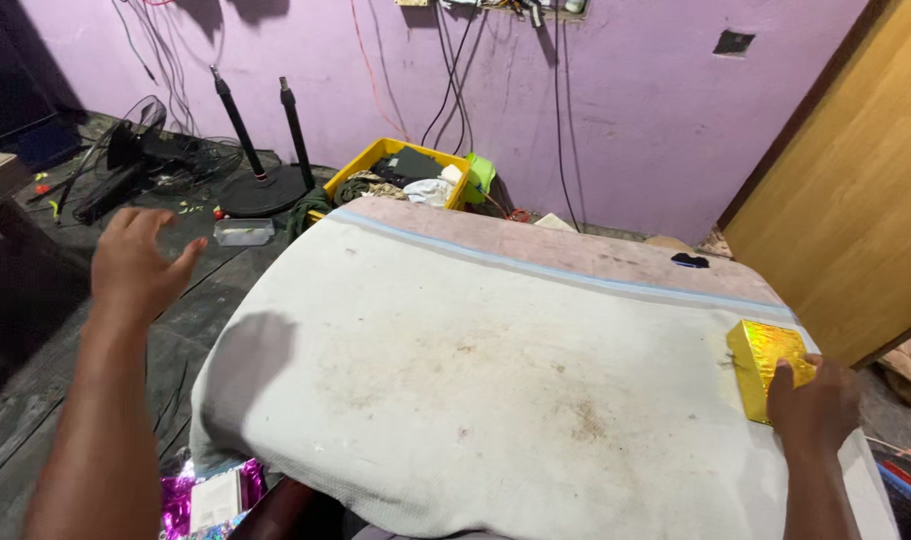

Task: The person wraps two rectangular boxes with metallic foil. First, they fold and tuck the ends of a gold sheet around a box, then set it aside. Next, they place a second box on a purple sheet, fold the sides over, and tuck the ends to complete the wrap.

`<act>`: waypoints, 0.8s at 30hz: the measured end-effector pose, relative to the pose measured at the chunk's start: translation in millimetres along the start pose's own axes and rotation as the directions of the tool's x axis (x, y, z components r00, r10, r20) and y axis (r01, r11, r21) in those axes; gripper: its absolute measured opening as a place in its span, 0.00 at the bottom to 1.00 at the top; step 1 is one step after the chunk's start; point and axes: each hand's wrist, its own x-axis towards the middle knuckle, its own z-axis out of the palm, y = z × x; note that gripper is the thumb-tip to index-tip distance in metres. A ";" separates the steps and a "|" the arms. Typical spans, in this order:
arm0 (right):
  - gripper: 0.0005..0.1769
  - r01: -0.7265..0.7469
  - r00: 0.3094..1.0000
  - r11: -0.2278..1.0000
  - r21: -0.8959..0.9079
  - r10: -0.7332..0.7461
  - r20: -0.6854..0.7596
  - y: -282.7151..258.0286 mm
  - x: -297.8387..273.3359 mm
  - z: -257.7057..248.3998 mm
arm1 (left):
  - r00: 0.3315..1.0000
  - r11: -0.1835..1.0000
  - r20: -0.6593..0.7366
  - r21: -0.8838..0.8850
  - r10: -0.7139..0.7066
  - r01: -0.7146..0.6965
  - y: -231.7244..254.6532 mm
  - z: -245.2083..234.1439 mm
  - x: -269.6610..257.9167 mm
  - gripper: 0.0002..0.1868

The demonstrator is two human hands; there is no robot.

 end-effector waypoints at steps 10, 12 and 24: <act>0.24 0.396 0.880 0.825 0.402 -0.466 0.090 -172.9 -24.6 -31.8 | 0.496 0.861 0.716 0.487 -0.491 0.150 -188.7 46.2 -231.1 0.33; 0.24 0.443 0.828 0.760 0.475 -0.550 0.108 -212.8 -31.1 -39.9 | 0.483 0.888 0.758 0.449 -0.439 0.104 -194.1 52.4 -280.9 0.37; 0.23 0.492 0.472 0.495 0.716 -0.843 0.258 -376.6 -69.7 -60.8 | 0.548 0.872 0.678 0.385 -0.490 0.303 -153.8 117.0 -301.8 0.28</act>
